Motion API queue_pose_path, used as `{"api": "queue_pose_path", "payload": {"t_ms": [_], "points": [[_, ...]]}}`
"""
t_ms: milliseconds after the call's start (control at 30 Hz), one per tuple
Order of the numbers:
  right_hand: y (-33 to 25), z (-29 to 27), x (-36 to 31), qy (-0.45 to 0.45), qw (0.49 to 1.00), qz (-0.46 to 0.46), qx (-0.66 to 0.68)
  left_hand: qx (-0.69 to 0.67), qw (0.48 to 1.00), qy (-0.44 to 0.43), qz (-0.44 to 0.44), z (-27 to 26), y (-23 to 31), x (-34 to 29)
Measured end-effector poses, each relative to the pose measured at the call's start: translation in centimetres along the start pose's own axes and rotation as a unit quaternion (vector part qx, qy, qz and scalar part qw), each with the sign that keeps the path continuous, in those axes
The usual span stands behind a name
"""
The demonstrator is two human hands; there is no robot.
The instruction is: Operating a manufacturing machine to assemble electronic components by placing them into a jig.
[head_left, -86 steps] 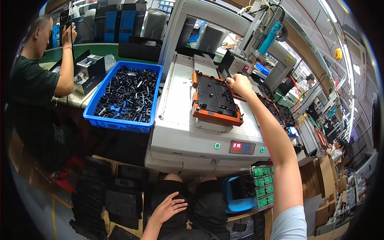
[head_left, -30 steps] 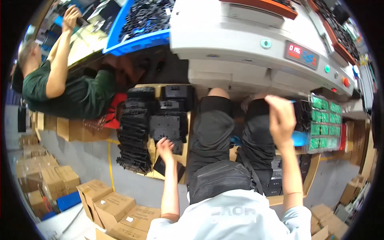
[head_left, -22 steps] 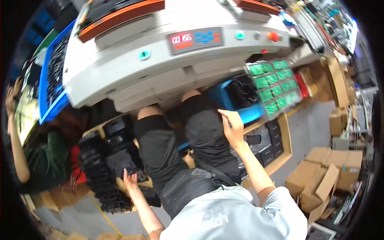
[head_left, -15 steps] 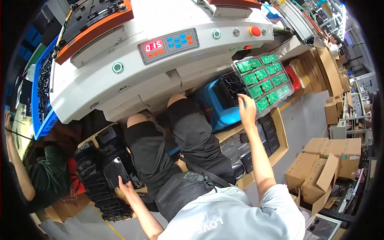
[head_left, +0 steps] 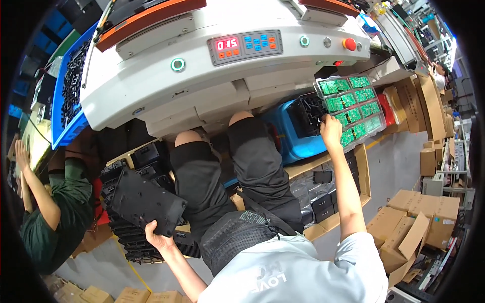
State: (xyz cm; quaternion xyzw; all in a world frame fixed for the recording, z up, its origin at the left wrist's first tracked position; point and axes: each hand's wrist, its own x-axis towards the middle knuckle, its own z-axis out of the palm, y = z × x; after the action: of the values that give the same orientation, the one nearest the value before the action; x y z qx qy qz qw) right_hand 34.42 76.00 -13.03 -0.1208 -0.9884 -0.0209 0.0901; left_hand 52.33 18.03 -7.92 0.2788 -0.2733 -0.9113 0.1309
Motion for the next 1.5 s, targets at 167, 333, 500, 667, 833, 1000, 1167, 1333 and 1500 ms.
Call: {"api": "queue_pose_path", "payload": {"t_ms": [167, 333, 500, 667, 833, 1000, 1167, 1333, 1500], "points": [[-0.8, 0.4, 0.1, -0.005, 0.999, 0.010, 0.034, 0.063, 0.993, -0.096, -0.042, 4.2, -1.3, -0.3], [-0.6, 0.9, -0.6, 0.050, 0.998, 0.011, 0.042, -0.219, 0.924, -0.280, -0.144, 11.6, -5.7, -2.2], [-0.3, -0.6, -1.3, 0.031, 0.945, 0.140, 0.295, -0.182, 0.894, -0.329, -0.244, 12.6, -8.7, -3.2], [1.3, 0.0, -2.3, 0.068, 0.877, 0.161, 0.448, -0.132, 0.835, -0.389, -0.366, 12.8, -11.1, -3.4], [-1.6, -2.1, -3.0, 0.051, 0.758, 0.191, 0.622, -0.251, 0.779, -0.327, -0.472, 16.1, -10.4, -5.8], [-6.3, -7.0, -3.9, 0.016, 0.723, 0.184, 0.665, -0.165, 0.826, -0.263, -0.471, 13.6, -11.2, -4.1], [-14.2, -13.3, -6.0, -0.123, 0.709, 0.085, 0.689, 0.110, 0.961, -0.146, -0.207, 12.4, -8.8, -1.3], [-20.3, -16.5, -8.5, -0.293, 0.694, -0.059, 0.654, 0.264, 0.962, -0.067, -0.027, 11.6, -7.9, 0.4], [-23.4, -15.9, -9.2, -0.184, 0.815, -0.220, 0.504, 0.286, 0.953, -0.101, 0.003, 12.0, -7.4, -0.1]]}}
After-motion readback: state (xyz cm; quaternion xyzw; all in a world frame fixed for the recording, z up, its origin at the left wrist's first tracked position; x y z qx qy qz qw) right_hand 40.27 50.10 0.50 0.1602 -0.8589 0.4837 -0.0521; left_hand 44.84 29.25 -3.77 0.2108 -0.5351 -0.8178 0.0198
